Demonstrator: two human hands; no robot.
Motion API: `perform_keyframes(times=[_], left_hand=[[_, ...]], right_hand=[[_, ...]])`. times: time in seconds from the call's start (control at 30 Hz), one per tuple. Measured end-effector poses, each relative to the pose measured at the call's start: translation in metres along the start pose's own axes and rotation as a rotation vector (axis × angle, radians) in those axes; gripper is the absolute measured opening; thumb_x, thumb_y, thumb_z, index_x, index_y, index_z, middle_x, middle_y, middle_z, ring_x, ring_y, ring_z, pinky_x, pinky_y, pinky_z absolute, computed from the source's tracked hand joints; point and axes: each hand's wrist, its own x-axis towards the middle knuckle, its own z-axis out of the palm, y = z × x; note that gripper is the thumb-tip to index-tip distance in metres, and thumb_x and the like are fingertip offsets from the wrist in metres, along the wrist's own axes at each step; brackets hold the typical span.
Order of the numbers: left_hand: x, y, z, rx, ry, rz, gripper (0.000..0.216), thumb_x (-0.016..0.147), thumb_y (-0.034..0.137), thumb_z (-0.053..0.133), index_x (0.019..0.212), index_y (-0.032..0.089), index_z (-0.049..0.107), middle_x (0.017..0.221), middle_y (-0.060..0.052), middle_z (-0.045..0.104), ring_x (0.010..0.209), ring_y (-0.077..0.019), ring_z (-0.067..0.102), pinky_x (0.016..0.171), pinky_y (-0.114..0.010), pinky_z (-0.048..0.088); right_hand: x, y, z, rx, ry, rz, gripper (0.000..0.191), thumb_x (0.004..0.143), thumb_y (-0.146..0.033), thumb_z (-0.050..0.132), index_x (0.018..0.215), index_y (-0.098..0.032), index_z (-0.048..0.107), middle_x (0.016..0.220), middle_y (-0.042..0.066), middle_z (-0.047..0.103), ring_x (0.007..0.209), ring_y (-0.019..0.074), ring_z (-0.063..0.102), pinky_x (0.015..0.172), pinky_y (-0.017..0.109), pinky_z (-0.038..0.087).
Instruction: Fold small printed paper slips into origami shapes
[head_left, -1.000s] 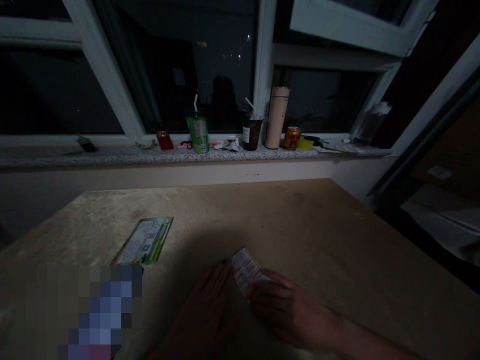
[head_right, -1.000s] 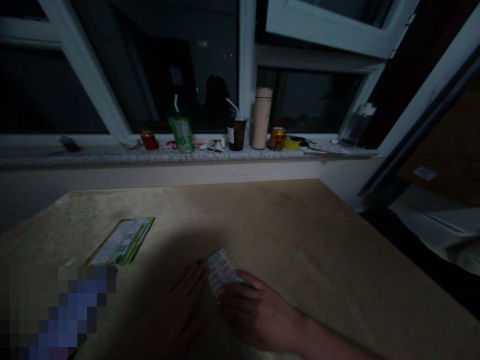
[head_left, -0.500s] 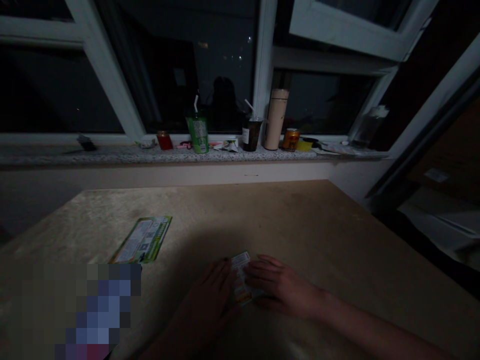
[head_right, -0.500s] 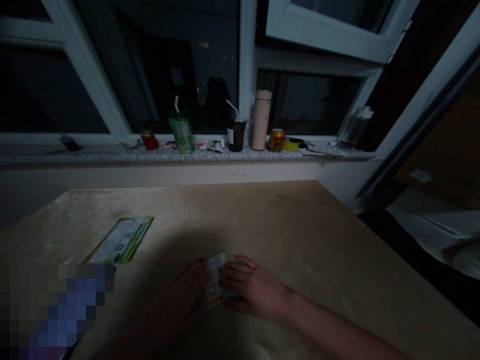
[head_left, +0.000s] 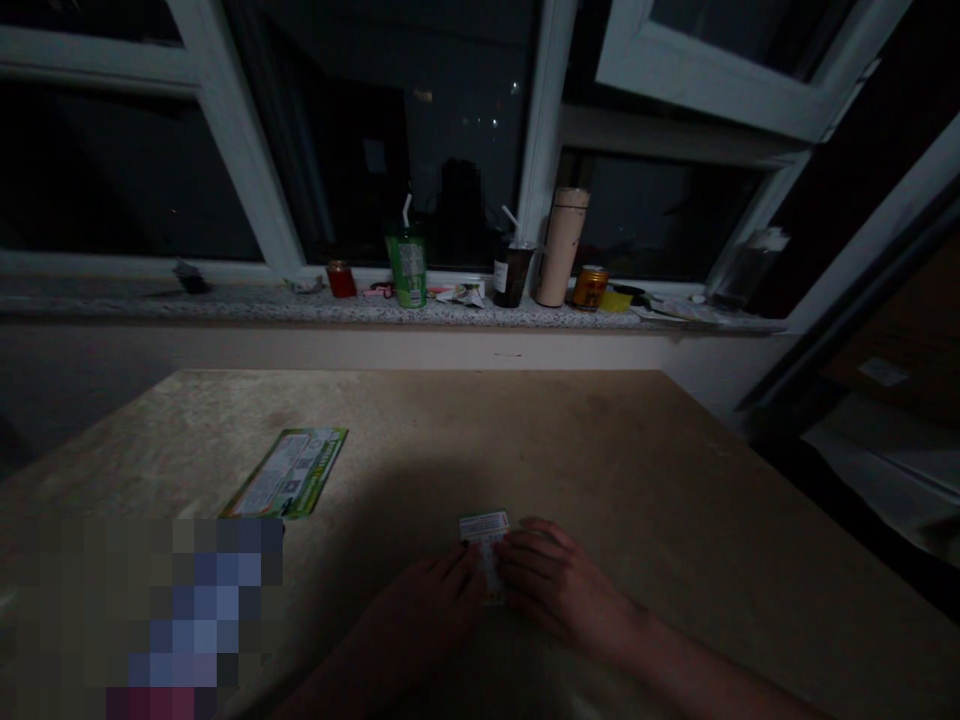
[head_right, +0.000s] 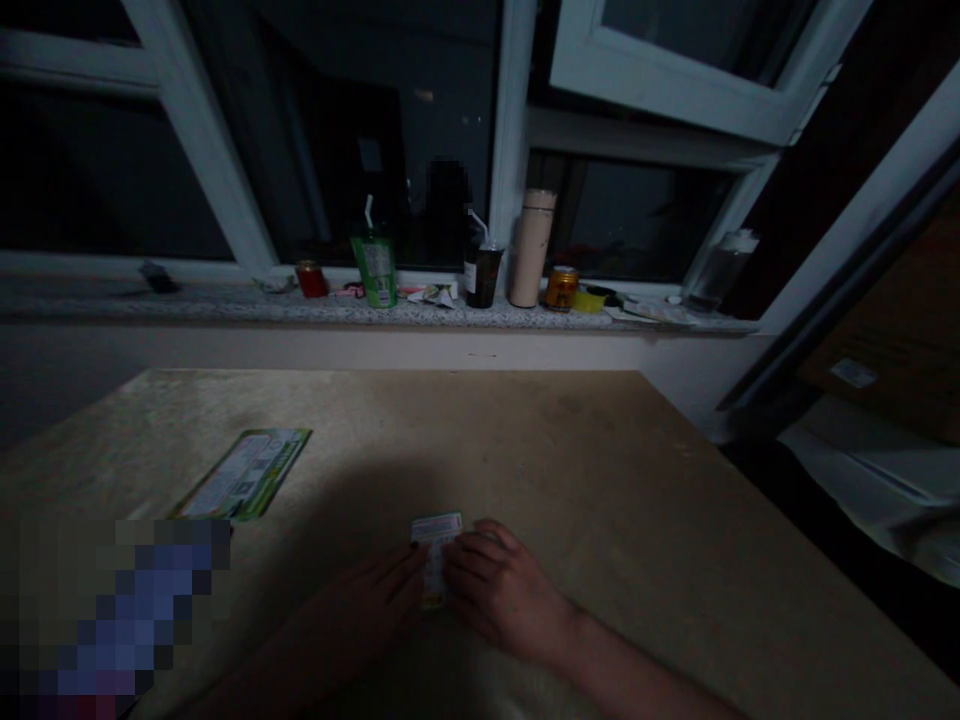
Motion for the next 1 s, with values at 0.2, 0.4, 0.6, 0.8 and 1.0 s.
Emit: perform_keyframes(times=[0.2, 0.4, 0.6, 0.8, 1.0], left_hand=[[0.002, -0.005, 0.007, -0.113, 0.107, -0.144, 0.031, 0.093, 0.004, 0.035, 0.112, 0.015, 0.057, 0.107, -0.01, 0.067, 0.093, -0.023, 0.066, 0.082, -0.038, 0.053], [0.003, -0.005, 0.003, -0.191, 0.164, -0.236, 0.029, 0.097, 0.013, 0.032, 0.1, 0.018, 0.061, 0.104, -0.007, 0.066, 0.09, -0.0218, 0.065, 0.082, -0.038, 0.052], [-0.01, -0.001, 0.008, -0.414, 0.295, -0.39, 0.037, 0.093, 0.02, 0.042, 0.131, 0.021, 0.039, 0.128, -0.01, 0.053, 0.106, -0.0238, 0.06, 0.09, -0.038, 0.05], [-0.016, 0.008, 0.008, -0.422, 0.273, -0.232, 0.056, 0.088, 0.012, 0.043, 0.14, 0.026, 0.027, 0.143, -0.008, 0.037, 0.127, -0.0254, 0.042, 0.103, -0.043, 0.04], [-0.016, 0.013, 0.008, -0.373, 0.234, -0.188, 0.067, 0.085, 0.013, 0.047, 0.145, 0.025, 0.019, 0.148, -0.01, 0.03, 0.13, -0.0268, 0.036, 0.104, -0.045, 0.037]], right_hand=[[0.004, -0.005, -0.005, 0.037, 0.006, -0.006, 0.022, 0.093, -0.033, 0.049, 0.106, -0.02, 0.062, 0.108, 0.006, 0.067, 0.105, 0.02, 0.056, 0.097, 0.038, 0.038], [0.024, -0.003, -0.003, 0.136, 0.044, 0.197, 0.024, 0.095, -0.027, 0.046, 0.079, -0.018, 0.062, 0.078, 0.003, 0.063, 0.079, 0.0174, 0.058, 0.073, 0.03, 0.044], [0.036, 0.005, 0.006, 0.302, 0.123, 0.341, 0.019, 0.095, -0.021, 0.045, 0.084, -0.017, 0.06, 0.083, 0.004, 0.059, 0.078, 0.0151, 0.058, 0.07, 0.026, 0.046], [0.041, 0.007, 0.006, 0.36, 0.14, 0.377, 0.014, 0.092, -0.017, 0.05, 0.082, -0.016, 0.059, 0.087, 0.005, 0.057, 0.081, 0.0154, 0.058, 0.072, 0.025, 0.046], [0.045, 0.01, 0.011, 0.349, 0.146, 0.395, 0.011, 0.091, -0.014, 0.051, 0.081, -0.016, 0.056, 0.086, 0.004, 0.057, 0.08, 0.0157, 0.058, 0.072, 0.026, 0.046]])
